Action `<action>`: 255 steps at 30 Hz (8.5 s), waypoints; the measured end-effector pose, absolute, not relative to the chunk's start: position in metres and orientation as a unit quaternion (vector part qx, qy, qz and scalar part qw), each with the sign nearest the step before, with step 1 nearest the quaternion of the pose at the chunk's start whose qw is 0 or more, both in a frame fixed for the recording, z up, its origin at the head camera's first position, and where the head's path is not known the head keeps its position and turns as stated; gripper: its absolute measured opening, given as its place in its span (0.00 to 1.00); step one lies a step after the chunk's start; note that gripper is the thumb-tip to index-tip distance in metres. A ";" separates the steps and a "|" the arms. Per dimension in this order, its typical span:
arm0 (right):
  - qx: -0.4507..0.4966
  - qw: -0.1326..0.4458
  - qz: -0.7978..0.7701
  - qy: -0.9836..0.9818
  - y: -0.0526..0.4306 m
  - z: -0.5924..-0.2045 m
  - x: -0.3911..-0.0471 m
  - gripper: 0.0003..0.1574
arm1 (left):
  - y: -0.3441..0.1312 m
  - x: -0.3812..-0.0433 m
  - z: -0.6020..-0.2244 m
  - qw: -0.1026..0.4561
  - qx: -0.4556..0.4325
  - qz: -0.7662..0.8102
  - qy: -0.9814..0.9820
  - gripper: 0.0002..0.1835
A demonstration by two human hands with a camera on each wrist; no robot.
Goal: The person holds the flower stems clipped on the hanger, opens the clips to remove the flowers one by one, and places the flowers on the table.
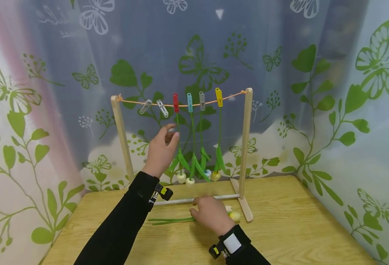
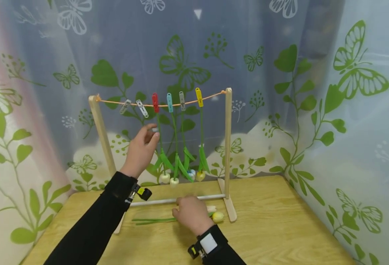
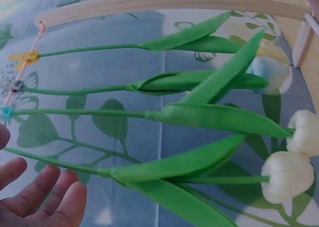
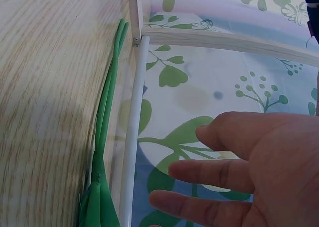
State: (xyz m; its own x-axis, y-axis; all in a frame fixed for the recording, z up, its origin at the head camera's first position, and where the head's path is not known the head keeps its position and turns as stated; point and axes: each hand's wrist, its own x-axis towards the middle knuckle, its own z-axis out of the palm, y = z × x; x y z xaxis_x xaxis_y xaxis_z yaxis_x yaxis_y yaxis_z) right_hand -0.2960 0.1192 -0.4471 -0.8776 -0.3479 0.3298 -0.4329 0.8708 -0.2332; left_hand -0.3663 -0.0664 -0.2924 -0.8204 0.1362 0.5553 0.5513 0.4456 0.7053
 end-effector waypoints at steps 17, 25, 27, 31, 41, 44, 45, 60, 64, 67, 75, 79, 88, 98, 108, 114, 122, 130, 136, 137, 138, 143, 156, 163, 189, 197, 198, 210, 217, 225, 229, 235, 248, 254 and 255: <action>0.215 0.118 0.160 -0.956 0.116 -0.452 -0.296 0.13 | -0.053 -0.368 -0.275 0.200 -0.189 -0.491 -0.827 0.30; 0.209 0.108 0.157 -0.959 0.115 -0.455 -0.298 0.12 | -0.050 -0.372 -0.269 0.219 -0.190 -0.500 -0.816 0.27; 0.208 0.107 0.156 -0.960 0.115 -0.455 -0.299 0.12 | -0.050 -0.373 -0.269 0.224 -0.192 -0.496 -0.816 0.27; 0.206 0.102 0.156 -0.961 0.115 -0.456 -0.299 0.12 | -0.049 -0.375 -0.269 0.228 -0.191 -0.491 -0.819 0.27; 0.210 0.101 0.153 -0.960 0.114 -0.456 -0.297 0.13 | -0.044 -0.380 -0.270 0.268 -0.187 -0.494 -0.806 0.25; 0.211 0.099 0.154 -0.960 0.113 -0.454 -0.296 0.13 | -0.042 -0.381 -0.271 0.281 -0.188 -0.497 -0.800 0.24; 0.210 0.099 0.154 -0.960 0.113 -0.454 -0.296 0.14 | -0.042 -0.381 -0.271 0.282 -0.188 -0.498 -0.798 0.24; 0.207 0.092 0.166 -0.960 0.114 -0.454 -0.296 0.12 | -0.041 -0.379 -0.278 0.269 -0.173 -0.534 -0.783 0.22; 0.208 0.085 0.172 -0.959 0.111 -0.454 -0.294 0.14 | -0.044 -0.377 -0.280 0.272 -0.171 -0.533 -0.783 0.23; 0.208 0.088 0.171 -0.959 0.110 -0.453 -0.294 0.14 | -0.046 -0.377 -0.280 0.279 -0.171 -0.533 -0.781 0.22; 0.203 0.090 0.181 -0.958 0.115 -0.448 -0.291 0.17 | -0.043 -0.377 -0.279 0.277 -0.170 -0.541 -0.776 0.21; 0.203 0.092 0.181 -0.958 0.120 -0.452 -0.289 0.17 | -0.040 -0.376 -0.281 0.272 -0.170 -0.541 -0.778 0.21; 0.222 0.128 0.144 -0.956 0.137 -0.426 -0.289 0.12 | -0.042 -0.375 -0.279 0.276 -0.175 -0.545 -0.772 0.21; 0.237 0.156 0.107 -0.953 0.146 -0.343 -0.301 0.16 | -0.047 -0.377 -0.280 0.276 -0.185 -0.543 -0.771 0.22; 0.252 0.214 0.068 -0.941 0.145 -0.241 -0.316 0.22 | -0.050 -0.376 -0.280 0.272 -0.178 -0.536 -0.779 0.21; 0.249 0.230 0.051 -0.939 0.136 -0.201 -0.320 0.16 | -0.052 -0.375 -0.280 0.271 -0.183 -0.534 -0.780 0.22; 0.258 0.214 0.093 -0.938 0.126 -0.166 -0.328 0.17 | -0.052 -0.376 -0.280 0.273 -0.180 -0.534 -0.780 0.21; 0.275 0.219 0.109 -0.930 0.119 -0.126 -0.336 0.20 | -0.051 -0.378 -0.284 0.271 -0.178 -0.539 -0.777 0.21; 0.294 0.198 0.100 -0.930 0.109 -0.101 -0.346 0.21 | -0.051 -0.375 -0.283 0.265 -0.175 -0.547 -0.774 0.21; 0.294 0.192 0.098 -0.931 0.107 -0.098 -0.348 0.22 | -0.051 -0.375 -0.283 0.264 -0.175 -0.548 -0.774 0.21; 0.294 0.186 0.093 -0.933 0.106 -0.094 -0.349 0.22 | -0.051 -0.374 -0.283 0.262 -0.175 -0.549 -0.774 0.21; 0.294 0.160 0.072 -0.940 0.100 -0.077 -0.356 0.21 | -0.051 -0.375 -0.284 0.259 -0.178 -0.549 -0.775 0.21; 0.293 0.069 0.055 -0.952 0.092 -0.079 -0.379 0.17 | -0.051 -0.377 -0.286 0.273 -0.188 -0.527 -0.782 0.21; 0.296 0.059 0.060 -0.952 0.094 -0.085 -0.384 0.16 | -0.051 -0.378 -0.290 0.273 -0.191 -0.535 -0.776 0.20; 0.336 0.088 0.057 -0.936 0.096 -0.088 -0.385 0.14 | -0.054 -0.377 -0.290 0.274 -0.188 -0.535 -0.777 0.20; 0.334 0.121 0.066 -0.932 0.094 -0.090 -0.386 0.11 | -0.053 -0.374 -0.286 0.276 -0.186 -0.527 -0.782 0.20; 0.334 0.124 0.066 -0.932 0.094 -0.091 -0.386 0.11 | -0.053 -0.373 -0.286 0.276 -0.185 -0.526 -0.783 0.20; 0.332 0.142 0.089 -0.928 0.095 -0.094 -0.386 0.12 | -0.052 -0.373 -0.290 0.260 -0.173 -0.541 -0.781 0.21; 0.335 0.146 0.093 -0.926 0.097 -0.094 -0.386 0.12 | -0.051 -0.372 -0.296 0.265 -0.171 -0.529 -0.788 0.21; 0.332 0.135 0.097 -0.928 0.101 -0.094 -0.385 0.11 | -0.048 -0.370 -0.302 0.255 -0.172 -0.536 -0.786 0.21; 0.328 0.121 0.094 -0.932 0.101 -0.095 -0.386 0.11 | -0.049 -0.371 -0.307 0.260 -0.169 -0.536 -0.785 0.21; 0.321 0.094 0.087 -0.938 0.101 -0.097 -0.386 0.12 | -0.050 -0.370 -0.312 0.258 -0.169 -0.531 -0.789 0.21; 0.330 0.121 0.084 -0.932 0.103 -0.097 -0.377 0.13 | -0.053 -0.362 -0.315 0.251 -0.166 -0.541 -0.786 0.22; 0.342 0.145 0.088 -0.924 0.108 -0.097 -0.368 0.15 | -0.056 -0.362 -0.318 0.255 -0.166 -0.539 -0.785 0.22; 0.343 0.152 0.086 -0.923 0.108 -0.097 -0.367 0.17 | -0.056 -0.362 -0.318 0.257 -0.166 -0.538 -0.785 0.22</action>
State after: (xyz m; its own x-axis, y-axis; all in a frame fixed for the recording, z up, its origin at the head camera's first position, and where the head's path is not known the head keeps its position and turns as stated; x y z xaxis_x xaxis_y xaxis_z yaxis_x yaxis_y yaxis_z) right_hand -0.3669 0.1080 -0.0973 -0.7183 -0.6076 0.3389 -0.6599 0.7493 -0.0552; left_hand -0.3624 -0.0561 -0.3184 -0.8126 -0.0151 0.5826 0.5379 0.3653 0.7597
